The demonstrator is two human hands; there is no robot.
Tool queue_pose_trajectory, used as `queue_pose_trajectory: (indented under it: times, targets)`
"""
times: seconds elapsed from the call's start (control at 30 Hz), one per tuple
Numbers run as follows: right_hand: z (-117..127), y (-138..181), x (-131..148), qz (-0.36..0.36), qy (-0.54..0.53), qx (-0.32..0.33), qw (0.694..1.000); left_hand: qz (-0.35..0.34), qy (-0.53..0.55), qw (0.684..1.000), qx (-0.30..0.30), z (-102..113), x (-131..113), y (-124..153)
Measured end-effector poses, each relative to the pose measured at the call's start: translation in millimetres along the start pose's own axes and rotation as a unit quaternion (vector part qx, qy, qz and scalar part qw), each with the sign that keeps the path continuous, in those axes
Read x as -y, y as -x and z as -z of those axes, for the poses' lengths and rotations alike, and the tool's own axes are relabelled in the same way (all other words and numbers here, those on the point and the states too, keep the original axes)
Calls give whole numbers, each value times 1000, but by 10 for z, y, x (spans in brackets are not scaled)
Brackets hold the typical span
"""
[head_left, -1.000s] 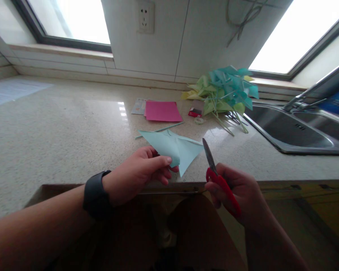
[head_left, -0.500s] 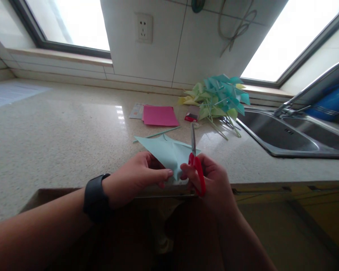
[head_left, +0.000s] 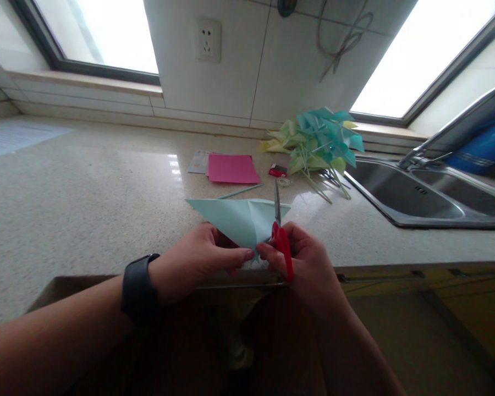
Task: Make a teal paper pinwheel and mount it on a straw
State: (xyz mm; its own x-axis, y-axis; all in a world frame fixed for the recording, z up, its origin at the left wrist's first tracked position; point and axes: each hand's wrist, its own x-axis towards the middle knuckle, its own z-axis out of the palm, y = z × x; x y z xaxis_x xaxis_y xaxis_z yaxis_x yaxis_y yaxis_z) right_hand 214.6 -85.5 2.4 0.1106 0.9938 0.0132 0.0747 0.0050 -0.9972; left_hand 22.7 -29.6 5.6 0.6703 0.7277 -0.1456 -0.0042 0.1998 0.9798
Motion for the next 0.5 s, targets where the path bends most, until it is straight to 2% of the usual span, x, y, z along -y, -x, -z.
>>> queue_pose_trajectory:
  times: [0.27,0.37,0.5]
  targets:
    - [31,9,29,-27,-16,26,999,0,29,1000,5,4,8,-18]
    - [138,60,56,-43,-26,84,995,0,43,999,1,1,3,-25]
    - [394,169,46,-89,-14,181,979,-1,50,999,-8,-2,-8,-21]
